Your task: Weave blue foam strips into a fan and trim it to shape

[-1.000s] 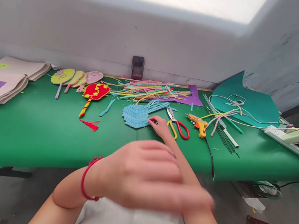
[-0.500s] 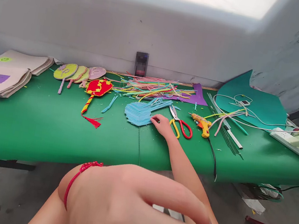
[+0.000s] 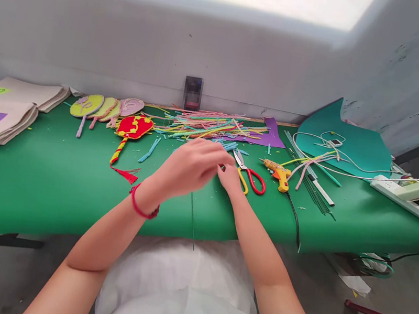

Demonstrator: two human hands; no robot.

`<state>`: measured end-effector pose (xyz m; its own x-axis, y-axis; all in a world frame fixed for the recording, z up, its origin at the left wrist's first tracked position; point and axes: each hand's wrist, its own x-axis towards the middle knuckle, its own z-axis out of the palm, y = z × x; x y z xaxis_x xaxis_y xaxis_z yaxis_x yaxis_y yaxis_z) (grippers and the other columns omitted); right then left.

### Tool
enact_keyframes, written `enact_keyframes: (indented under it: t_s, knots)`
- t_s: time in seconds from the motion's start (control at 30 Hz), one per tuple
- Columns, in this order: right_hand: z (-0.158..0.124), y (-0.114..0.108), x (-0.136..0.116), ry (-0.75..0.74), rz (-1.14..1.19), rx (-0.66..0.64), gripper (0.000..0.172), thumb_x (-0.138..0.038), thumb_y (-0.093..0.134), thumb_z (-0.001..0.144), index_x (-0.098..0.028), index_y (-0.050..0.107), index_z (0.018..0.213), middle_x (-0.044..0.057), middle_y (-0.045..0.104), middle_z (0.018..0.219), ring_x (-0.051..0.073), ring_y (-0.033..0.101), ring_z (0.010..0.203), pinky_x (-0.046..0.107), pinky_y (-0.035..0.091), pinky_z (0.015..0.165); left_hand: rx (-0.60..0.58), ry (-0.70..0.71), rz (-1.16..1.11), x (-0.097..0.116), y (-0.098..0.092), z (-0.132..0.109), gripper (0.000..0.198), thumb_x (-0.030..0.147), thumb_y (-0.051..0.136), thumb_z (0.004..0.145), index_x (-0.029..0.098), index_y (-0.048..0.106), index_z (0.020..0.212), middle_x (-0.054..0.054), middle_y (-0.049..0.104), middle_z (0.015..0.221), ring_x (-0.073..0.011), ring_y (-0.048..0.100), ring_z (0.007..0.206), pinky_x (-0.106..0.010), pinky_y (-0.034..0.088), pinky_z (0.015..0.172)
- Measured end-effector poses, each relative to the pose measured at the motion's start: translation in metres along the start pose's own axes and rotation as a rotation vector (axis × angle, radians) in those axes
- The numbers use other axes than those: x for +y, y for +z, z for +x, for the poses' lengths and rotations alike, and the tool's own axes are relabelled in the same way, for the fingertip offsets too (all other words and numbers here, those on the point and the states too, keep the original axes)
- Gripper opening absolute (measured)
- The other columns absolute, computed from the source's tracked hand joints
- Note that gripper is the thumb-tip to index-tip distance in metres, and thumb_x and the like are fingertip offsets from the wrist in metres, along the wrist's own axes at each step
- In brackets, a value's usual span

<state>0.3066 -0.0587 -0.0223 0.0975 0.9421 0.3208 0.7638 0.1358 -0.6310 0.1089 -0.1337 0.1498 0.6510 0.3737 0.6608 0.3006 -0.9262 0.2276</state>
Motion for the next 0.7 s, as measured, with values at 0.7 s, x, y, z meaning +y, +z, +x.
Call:
enact_keyframes:
  t_s: [0.7]
  knots:
    - [0.003,0.000,-0.003,0.035,0.029,-0.121,0.012,-0.030,0.060,0.083,-0.020,0.066,0.083,0.002,0.058,0.081,0.014,0.053,0.068,0.029,0.042,0.069,-0.178,-0.438,0.160,-0.116,0.118,-0.061,0.015,0.023,0.052,0.088,0.019,0.066,0.088,-0.006,0.063,0.090,-0.0203,0.058,0.087,-0.036,0.042,0.083]
